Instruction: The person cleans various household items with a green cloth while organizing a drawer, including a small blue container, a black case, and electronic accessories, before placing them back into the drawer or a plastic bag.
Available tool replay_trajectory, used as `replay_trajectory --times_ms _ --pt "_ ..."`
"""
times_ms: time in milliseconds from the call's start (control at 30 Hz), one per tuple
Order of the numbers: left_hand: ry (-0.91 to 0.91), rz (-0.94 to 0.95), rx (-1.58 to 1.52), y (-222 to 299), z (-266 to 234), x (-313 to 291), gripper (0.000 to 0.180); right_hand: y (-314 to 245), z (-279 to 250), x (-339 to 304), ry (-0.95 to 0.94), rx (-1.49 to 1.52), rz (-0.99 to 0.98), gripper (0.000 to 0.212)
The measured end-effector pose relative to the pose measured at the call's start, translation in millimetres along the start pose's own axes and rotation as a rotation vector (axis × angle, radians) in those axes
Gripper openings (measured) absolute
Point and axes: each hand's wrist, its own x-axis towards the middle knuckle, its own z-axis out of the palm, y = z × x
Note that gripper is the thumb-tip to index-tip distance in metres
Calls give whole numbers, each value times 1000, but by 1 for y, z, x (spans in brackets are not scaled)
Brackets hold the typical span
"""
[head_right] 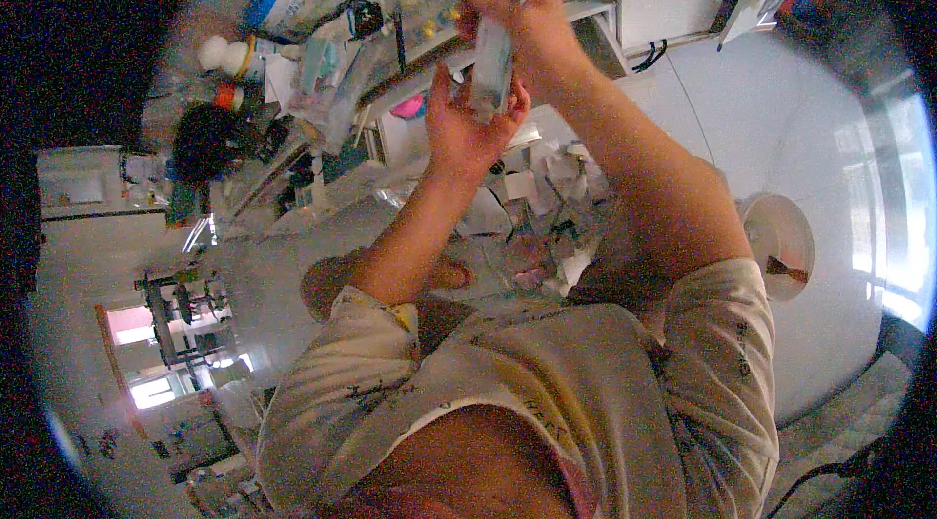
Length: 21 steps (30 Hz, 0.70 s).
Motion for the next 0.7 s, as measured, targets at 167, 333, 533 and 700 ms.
replay_trajectory --times_ms 167,333,533,700 --pt "90 148 146 -8 19 12 34 15 4 -8 2 -222 -56 21" --pt "95 152 482 -8 -9 -2 27 -1 -4 -4 54 -183 47 17" --pt "335 117 761 -1 -46 -13 20 -39 -37 22 398 -347 -37 20" --pt "591 234 1377 35 -106 -14 21 -82 -65 21 462 -285 -299 23"
